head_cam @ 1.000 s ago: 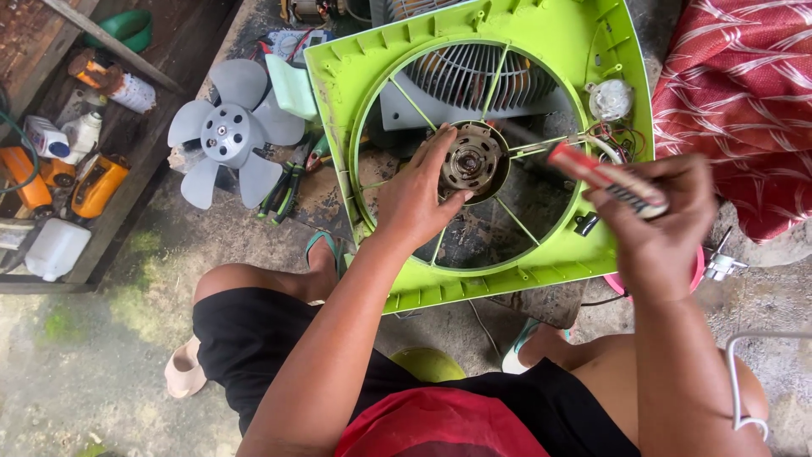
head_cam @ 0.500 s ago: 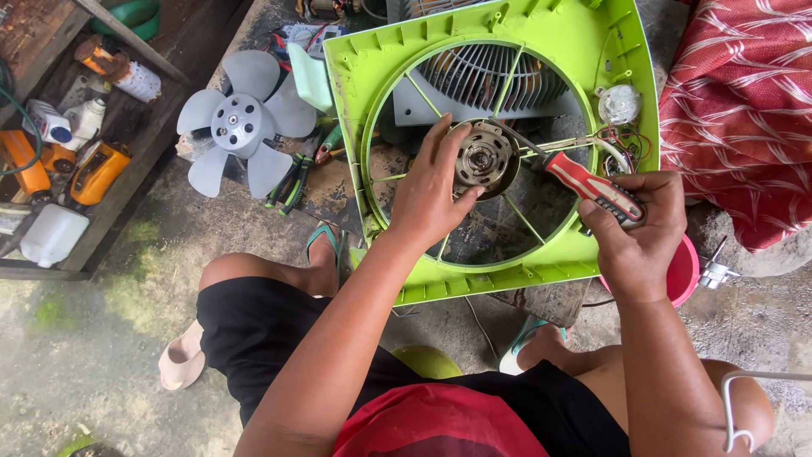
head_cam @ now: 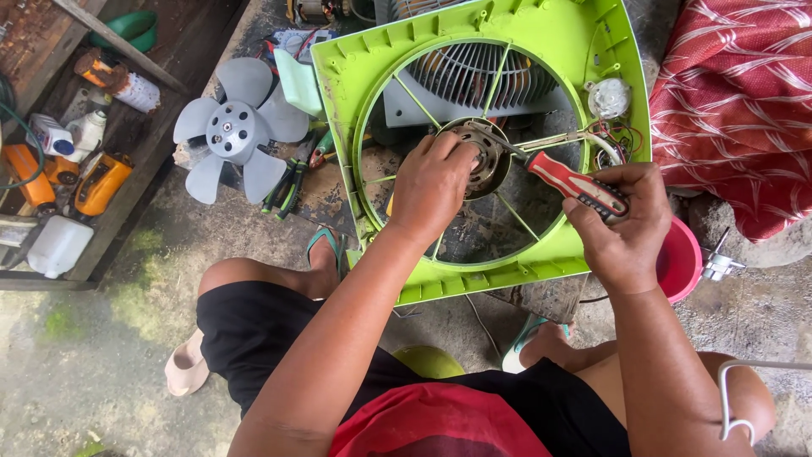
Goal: Disassembling a fan motor housing using a screwdriver for repair.
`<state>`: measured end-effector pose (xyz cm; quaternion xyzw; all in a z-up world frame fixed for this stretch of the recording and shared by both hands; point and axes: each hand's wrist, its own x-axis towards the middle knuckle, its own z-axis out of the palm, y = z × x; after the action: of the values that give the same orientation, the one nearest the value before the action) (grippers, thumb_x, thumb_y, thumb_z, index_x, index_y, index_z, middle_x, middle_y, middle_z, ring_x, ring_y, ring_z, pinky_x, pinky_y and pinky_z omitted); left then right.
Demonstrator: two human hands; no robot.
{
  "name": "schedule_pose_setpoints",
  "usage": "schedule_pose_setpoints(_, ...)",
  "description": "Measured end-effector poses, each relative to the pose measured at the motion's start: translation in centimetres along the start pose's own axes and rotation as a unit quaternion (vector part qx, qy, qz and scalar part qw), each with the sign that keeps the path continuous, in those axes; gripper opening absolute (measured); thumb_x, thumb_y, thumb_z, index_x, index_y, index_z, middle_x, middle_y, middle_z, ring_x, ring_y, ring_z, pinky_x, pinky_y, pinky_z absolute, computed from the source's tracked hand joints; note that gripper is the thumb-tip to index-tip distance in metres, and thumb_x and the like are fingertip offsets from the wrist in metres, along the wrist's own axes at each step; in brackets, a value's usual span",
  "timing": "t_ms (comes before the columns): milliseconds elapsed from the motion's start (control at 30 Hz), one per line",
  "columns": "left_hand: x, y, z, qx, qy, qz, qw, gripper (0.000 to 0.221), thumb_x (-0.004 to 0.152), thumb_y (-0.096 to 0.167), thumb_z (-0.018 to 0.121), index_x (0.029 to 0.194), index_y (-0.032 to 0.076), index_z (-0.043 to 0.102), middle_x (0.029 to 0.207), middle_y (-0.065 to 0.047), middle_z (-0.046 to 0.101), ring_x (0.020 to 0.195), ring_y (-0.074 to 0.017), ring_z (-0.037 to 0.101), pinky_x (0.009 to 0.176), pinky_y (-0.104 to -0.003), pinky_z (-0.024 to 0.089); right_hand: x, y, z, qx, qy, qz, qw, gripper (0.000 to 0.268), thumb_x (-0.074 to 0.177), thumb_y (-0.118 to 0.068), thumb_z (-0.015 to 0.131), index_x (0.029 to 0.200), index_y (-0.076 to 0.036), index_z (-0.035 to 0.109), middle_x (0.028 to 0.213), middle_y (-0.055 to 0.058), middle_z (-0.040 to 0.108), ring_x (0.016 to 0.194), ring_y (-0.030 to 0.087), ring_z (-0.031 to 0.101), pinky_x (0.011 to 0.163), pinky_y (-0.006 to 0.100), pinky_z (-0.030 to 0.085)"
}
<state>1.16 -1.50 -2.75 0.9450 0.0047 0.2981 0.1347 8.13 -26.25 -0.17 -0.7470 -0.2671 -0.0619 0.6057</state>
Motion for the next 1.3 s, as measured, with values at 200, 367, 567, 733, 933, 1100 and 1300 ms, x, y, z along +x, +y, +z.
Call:
schedule_pose_setpoints(200,-0.1,0.4,0.2,0.001,-0.003,-0.022,1.000,0.024,0.088,0.000,0.070,0.107,0.013,0.062,0.117,-0.007,0.061,0.087,-0.0412,0.061,0.061,-0.059,0.055,0.0,-0.3,-0.8,-0.035,0.015,-0.007,0.999,0.032,0.087,-0.008,0.078,0.110,-0.003,0.057,0.096,0.010,0.064,0.079,0.015,0.060,0.073,0.027,0.047)
schedule_pose_setpoints(367,-0.6,-0.1,0.8,0.006,-0.001,-0.030,1.000,0.025,0.093,0.005,0.071,0.116,0.013,0.064,0.121,-0.006,0.062,0.092,-0.0420,0.064,0.066,-0.061,0.061,0.1,-0.3,-1.0,-0.068,0.010,-0.026,0.997,0.030,0.087,-0.008,0.077,0.109,-0.001,0.057,0.096,0.011,0.064,0.079,0.017,0.059,0.073,0.030,0.048)
schedule_pose_setpoints(567,-0.6,0.1,1.0,0.023,-0.024,-0.046,0.998,0.031,0.093,0.008,0.074,0.121,0.017,0.065,0.125,-0.005,0.062,0.100,-0.0420,0.064,0.067,-0.063,0.062,-0.1,-0.7,-1.2,-0.086,0.011,-0.018,0.996,0.030,0.087,-0.008,0.076,0.109,-0.001,0.058,0.093,0.011,0.066,0.077,0.017,0.061,0.071,0.031,0.048)
schedule_pose_setpoints(733,-0.6,0.2,1.2,0.027,-0.020,-0.047,0.998,0.025,0.096,0.012,0.074,0.119,0.017,0.066,0.122,-0.005,0.064,0.098,-0.0414,0.064,0.070,-0.063,0.062,-0.2,-0.8,-2.0,-0.044,0.024,-0.009,0.999,0.029,0.087,-0.006,0.076,0.109,0.001,0.058,0.102,0.014,0.067,0.083,0.016,0.062,0.073,0.027,0.049)
schedule_pose_setpoints(933,0.0,1.0,-0.3,0.046,0.000,-0.037,0.998,0.013,0.095,0.015,0.074,0.104,0.014,0.064,0.110,-0.009,0.070,0.090,-0.0398,0.065,0.065,-0.057,0.057,-0.4,-0.8,-2.9,-0.040,-0.002,-0.016,0.999,0.028,0.087,-0.007,0.075,0.109,0.001,0.058,0.096,0.010,0.060,0.077,0.014,0.055,0.070,0.026,0.042)
schedule_pose_setpoints(1100,0.0,1.0,0.0,0.042,0.002,-0.033,0.999,0.014,0.097,0.017,0.074,0.103,0.013,0.062,0.108,-0.008,0.066,0.091,-0.0395,0.061,0.068,-0.057,0.057,-0.2,-0.9,-2.8,-0.061,-0.022,0.014,0.998,0.027,0.085,-0.007,0.074,0.107,-0.002,0.058,0.092,0.009,0.063,0.075,0.014,0.057,0.067,0.026,0.043)
schedule_pose_setpoints(1300,0.7,0.9,-0.5,0.064,-0.035,-0.023,0.997,0.020,0.096,0.022,0.076,0.103,0.010,0.062,0.104,-0.009,0.063,0.086,-0.0385,0.060,0.066,-0.056,0.055,0.0,-0.7,-2.7,-0.063,-0.020,0.026,0.997,0.028,0.083,-0.007,0.074,0.106,-0.003,0.058,0.092,0.009,0.066,0.074,0.013,0.058,0.067,0.026,0.044)
